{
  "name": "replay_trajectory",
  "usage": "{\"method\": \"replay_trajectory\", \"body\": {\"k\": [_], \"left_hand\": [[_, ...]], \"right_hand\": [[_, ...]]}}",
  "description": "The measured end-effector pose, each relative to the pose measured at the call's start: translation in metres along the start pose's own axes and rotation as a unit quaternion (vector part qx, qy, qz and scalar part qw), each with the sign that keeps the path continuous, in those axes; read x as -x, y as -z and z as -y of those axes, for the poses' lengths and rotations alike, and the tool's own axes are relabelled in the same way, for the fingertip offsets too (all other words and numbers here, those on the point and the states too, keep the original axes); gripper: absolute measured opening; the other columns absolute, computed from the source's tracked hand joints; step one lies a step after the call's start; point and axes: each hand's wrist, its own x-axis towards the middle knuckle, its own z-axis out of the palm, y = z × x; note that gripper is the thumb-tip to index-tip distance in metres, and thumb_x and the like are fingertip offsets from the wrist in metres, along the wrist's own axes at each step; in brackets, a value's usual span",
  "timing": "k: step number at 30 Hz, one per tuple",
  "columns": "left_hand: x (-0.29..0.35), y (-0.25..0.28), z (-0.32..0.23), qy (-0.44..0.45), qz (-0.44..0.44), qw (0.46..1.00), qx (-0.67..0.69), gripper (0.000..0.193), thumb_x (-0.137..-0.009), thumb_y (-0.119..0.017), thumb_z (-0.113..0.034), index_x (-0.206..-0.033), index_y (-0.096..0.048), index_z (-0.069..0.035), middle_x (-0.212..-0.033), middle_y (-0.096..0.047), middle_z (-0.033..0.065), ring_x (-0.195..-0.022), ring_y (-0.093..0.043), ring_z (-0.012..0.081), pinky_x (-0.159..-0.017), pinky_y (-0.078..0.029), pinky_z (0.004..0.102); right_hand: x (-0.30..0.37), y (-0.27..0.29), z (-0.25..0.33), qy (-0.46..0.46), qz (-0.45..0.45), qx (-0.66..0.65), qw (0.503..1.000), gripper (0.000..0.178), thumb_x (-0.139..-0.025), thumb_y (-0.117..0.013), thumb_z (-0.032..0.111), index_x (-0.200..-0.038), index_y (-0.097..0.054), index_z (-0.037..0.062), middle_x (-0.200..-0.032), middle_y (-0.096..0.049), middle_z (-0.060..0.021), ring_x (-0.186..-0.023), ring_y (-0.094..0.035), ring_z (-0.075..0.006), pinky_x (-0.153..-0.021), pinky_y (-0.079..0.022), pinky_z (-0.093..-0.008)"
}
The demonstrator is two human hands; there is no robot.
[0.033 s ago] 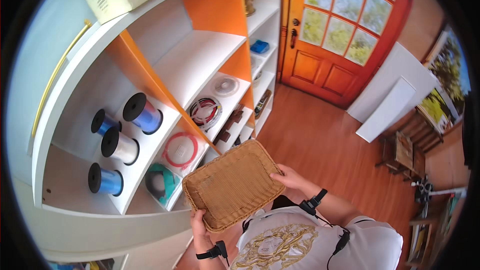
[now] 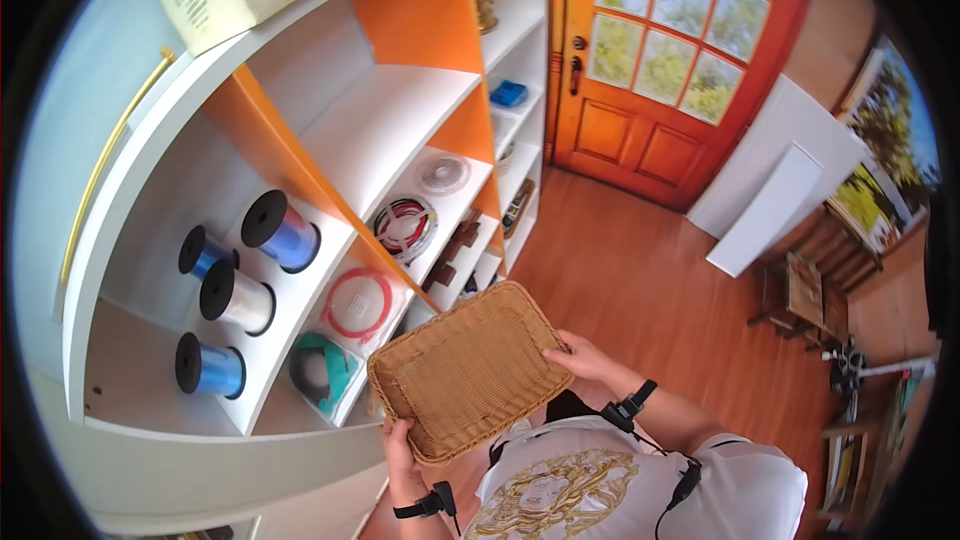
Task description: The person organizes various items in a room by moving them from a workbench to a shelving unit. They use a wicker tray to transport plastic-wrapped items, a clear plastic box, and spray cans, placing them onto different shelves.
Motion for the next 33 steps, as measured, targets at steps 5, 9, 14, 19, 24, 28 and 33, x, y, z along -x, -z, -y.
{"method": "replay_trajectory", "body": {"k": [5,9,14,19,24,28,33], "left_hand": [[-0.028,0.015,0.026,0.056,0.117,0.990,-0.063,0.043,-0.078,-0.053,-0.007,-0.119,-0.059,0.005,-0.110,-0.066,0.0121,-0.097,-0.062,0.0242,-0.086,-0.049,0.0339],[-0.033,0.008,0.051,0.144,0.163,0.974,-0.068,0.044,-0.077,-0.053,-0.009,-0.118,-0.058,0.005,-0.110,-0.065,0.0135,-0.097,-0.063,0.0268,-0.085,-0.050,0.0364],[0.004,-0.082,0.052,0.134,0.262,0.940,-0.173,0.046,-0.078,-0.055,-0.015,-0.120,-0.057,0.004,-0.110,-0.064,0.0131,-0.095,-0.063,0.0282,-0.084,-0.053,0.0400],[0.043,-0.165,0.076,0.132,0.374,0.893,-0.213,0.049,-0.078,-0.055,-0.014,-0.124,-0.056,0.003,-0.113,-0.064,0.0134,-0.099,-0.063,0.0283,-0.084,-0.053,0.0400],[0.068,-0.207,0.145,0.166,0.412,0.872,-0.204,0.049,-0.075,-0.057,-0.014,-0.120,-0.056,0.006,-0.108,-0.064,0.0157,-0.092,-0.064,0.0304,-0.079,-0.055,0.0406],[0.168,-0.247,0.193,0.159,0.457,0.846,-0.224,0.048,-0.076,-0.057,-0.017,-0.119,-0.057,0.004,-0.110,-0.064,0.0149,-0.095,-0.064,0.0313,-0.082,-0.054,0.0429],[0.224,-0.283,0.267,0.217,0.481,0.801,-0.282,0.047,-0.078,-0.056,-0.016,-0.120,-0.057,0.004,-0.110,-0.064,0.0155,-0.097,-0.064,0.0311,-0.082,-0.054,0.0429]], "right_hand": [[0.089,-0.014,-0.028,-0.037,-0.119,-0.050,0.991,0.044,-0.094,-0.062,0.022,-0.130,-0.052,-0.0010,-0.118,-0.064,-0.0121,-0.108,-0.059,-0.0183,-0.094,-0.046,-0.0319],[0.154,-0.017,-0.059,-0.059,-0.179,-0.093,0.978,0.045,-0.093,-0.063,0.024,-0.129,-0.053,-0.0007,-0.118,-0.064,-0.0127,-0.108,-0.059,-0.0188,-0.095,-0.046,-0.0321],[0.231,-0.002,-0.096,-0.054,-0.297,-0.069,0.951,0.049,-0.092,-0.064,0.032,-0.128,-0.054,0.0000,-0.115,-0.065,-0.0134,-0.106,-0.059,-0.0191,-0.093,-0.047,-0.0333],[0.300,0.011,-0.123,-0.020,-0.384,-0.139,0.913,0.049,-0.092,-0.063,0.034,-0.128,-0.054,0.0020,-0.115,-0.065,-0.0126,-0.107,-0.060,-0.0199,-0.093,-0.046,-0.0331],[0.379,0.040,-0.147,-0.028,-0.433,-0.115,0.894,0.049,-0.092,-0.063,0.035,-0.128,-0.054,0.0035,-0.114,-0.065,-0.0122,-0.105,-0.060,-0.0203,-0.092,-0.047,-0.0342],[0.445,0.065,-0.212,-0.022,-0.478,-0.186,0.858,0.051,-0.091,-0.064,0.038,-0.128,-0.055,0.0043,-0.112,-0.066,-0.0125,-0.102,-0.062,-0.0216,-0.089,-0.049,-0.0351],[0.550,0.073,-0.213,-0.085,-0.563,-0.168,0.805,0.050,-0.090,-0.064,0.038,-0.125,-0.057,0.0037,-0.110,-0.067,-0.0129,-0.100,-0.062,-0.0210,-0.086,-0.050,-0.0349]]}}
